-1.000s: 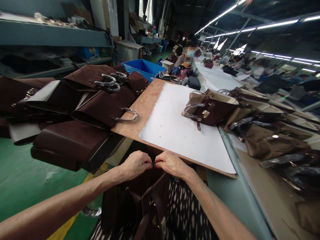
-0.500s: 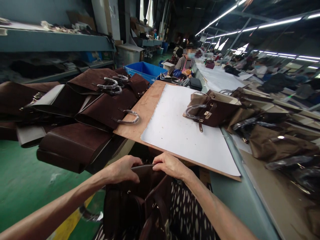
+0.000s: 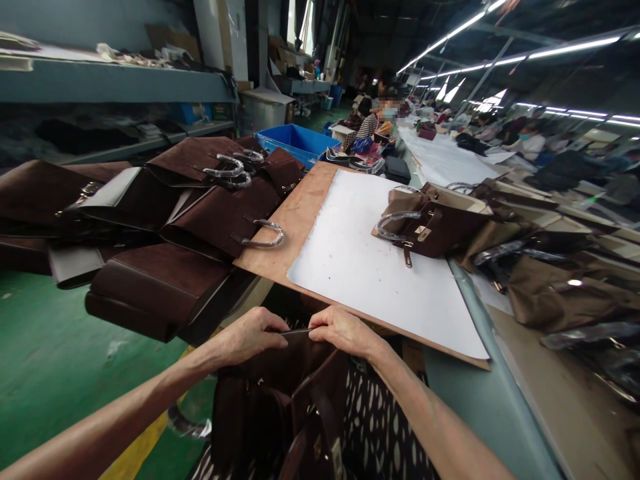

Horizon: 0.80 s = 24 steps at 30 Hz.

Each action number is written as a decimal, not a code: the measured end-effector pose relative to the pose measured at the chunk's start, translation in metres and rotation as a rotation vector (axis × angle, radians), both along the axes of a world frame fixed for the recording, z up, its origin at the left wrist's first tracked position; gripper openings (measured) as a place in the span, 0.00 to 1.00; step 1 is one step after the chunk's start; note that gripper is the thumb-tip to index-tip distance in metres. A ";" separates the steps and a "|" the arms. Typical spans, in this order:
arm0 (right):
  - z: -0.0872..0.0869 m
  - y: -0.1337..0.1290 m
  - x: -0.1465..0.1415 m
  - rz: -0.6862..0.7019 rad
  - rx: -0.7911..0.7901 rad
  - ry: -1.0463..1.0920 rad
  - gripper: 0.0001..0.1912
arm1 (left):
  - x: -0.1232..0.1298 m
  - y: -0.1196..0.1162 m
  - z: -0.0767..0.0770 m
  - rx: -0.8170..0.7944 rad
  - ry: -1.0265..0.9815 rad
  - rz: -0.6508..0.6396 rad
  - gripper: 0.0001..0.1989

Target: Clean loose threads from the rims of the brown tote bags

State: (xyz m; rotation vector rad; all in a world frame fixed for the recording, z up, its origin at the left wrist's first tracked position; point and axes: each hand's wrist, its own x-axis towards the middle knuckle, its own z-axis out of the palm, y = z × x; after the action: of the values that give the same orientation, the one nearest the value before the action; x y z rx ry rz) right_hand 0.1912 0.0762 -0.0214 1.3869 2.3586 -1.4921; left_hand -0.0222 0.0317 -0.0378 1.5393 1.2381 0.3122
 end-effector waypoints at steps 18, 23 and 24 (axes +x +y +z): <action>0.012 -0.001 -0.029 0.224 0.254 -0.100 0.07 | 0.007 0.003 -0.005 0.005 0.059 0.004 0.11; 0.009 -0.001 -0.036 0.206 0.190 -0.054 0.07 | 0.005 0.002 0.000 0.017 0.102 0.002 0.13; 0.009 -0.001 -0.037 0.201 0.189 -0.052 0.07 | 0.001 0.002 0.004 0.019 0.108 -0.024 0.13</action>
State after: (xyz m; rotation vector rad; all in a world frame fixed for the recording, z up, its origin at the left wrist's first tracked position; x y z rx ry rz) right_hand 0.1542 0.0751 -0.0121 1.1606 2.5729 -1.1961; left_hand -0.0212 0.0340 -0.0340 1.6036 1.3027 0.2287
